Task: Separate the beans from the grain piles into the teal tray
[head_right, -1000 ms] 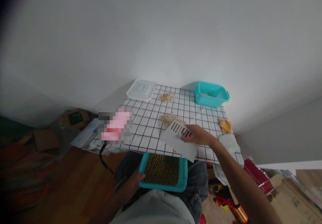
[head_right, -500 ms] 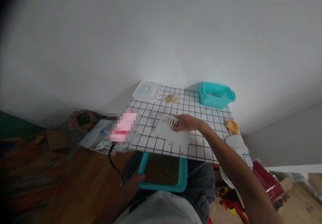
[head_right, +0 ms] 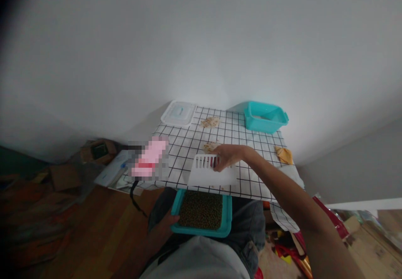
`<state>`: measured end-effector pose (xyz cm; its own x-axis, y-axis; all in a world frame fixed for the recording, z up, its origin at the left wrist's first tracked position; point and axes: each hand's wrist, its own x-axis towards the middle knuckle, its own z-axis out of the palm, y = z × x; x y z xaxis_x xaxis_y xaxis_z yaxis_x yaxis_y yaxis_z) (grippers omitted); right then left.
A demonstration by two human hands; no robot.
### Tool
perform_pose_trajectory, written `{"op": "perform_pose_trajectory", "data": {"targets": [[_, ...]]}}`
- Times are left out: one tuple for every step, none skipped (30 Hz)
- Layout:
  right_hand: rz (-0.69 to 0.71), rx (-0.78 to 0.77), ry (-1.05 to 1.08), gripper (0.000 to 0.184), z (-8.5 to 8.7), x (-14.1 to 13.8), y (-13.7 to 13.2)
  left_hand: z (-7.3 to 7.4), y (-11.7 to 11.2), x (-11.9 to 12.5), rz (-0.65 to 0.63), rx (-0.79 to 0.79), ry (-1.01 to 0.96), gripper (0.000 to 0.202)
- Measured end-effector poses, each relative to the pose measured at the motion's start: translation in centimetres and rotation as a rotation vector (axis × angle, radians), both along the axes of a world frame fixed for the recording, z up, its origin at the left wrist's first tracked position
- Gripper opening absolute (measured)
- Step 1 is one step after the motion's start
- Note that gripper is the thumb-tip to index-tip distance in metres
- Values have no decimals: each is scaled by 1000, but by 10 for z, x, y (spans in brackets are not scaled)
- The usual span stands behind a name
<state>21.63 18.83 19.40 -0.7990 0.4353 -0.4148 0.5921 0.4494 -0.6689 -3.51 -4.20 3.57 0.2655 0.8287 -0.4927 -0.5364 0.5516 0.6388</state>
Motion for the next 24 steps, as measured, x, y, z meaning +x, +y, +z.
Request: {"op": "perform_pose_trajectory", "data": {"targets": [[-11,12,16,18,4,5,-2,0,0,1,-15,31,21,52],[-29,24,30,16,7,12,-4,0,1,2,-29,51,38,52],[-57,41,39,15,10,21,-7,0,1,3,-34,59,46,55],[-89,58,41,15,13,30,-9,-1,2,5,-34,53,42,57],[-122,76,34,16,15,41,-12,-2,2,7,-33,45,27,60],[-157,96,22,17,17,53,-15,-3,3,9,-36,45,9,63],[-192,111,5,18,17,65,-19,-4,3,12,-47,52,-7,64],[-224,119,-16,19,16,77,-23,-5,3,14,-60,63,-21,65],[-256,125,-40,21,14,89,-27,-6,4,17,-79,71,-35,65],[-286,130,-65,22,11,99,-31,-6,4,20,-98,74,-47,65],[-316,133,-82,24,8,107,-35,-7,4,23,-110,77,-58,65],[-338,129,-92,25,3,113,-37,-7,5,26,-121,80,-70,64],[-354,122,-95,26,-1,116,-39,-7,5,29,-136,81,-81,64],[-365,116,-91,26,-5,118,-39,-8,6,31,-147,84,-88,63],[-368,110,-82,26,-9,117,-38,-8,7,33,-162,91,-92,62],[-363,104,-69,27,-12,115,-36,-7,7,34,-179,97,-91,59],[-352,97,-57,27,-15,110,-34,-7,7,35,-198,104,-81,56],[-337,90,-46,27,-17,105,-32,-6,7,36,-214,110,-67,53],[-319,83,-36,26,-19,98,-32,-5,7,36,-224,117,-53,51],[-299,75,-26,25,-20,90,-32,-4,6,37,-227,121,-46,49],[-278,66,-20,23,-21,82,-33,-4,5,38,-227,121,-49,48],[-257,55,-16,21,-21,73,-36,-4,4,40,-217,118,-64,47],[-232,44,-11,20,-21,66,-39,-5,3,42,-203,109,-92,46],[-201,33,-2,19,-20,60,-42,-7,2,44,-186,97,-126,45]]}}
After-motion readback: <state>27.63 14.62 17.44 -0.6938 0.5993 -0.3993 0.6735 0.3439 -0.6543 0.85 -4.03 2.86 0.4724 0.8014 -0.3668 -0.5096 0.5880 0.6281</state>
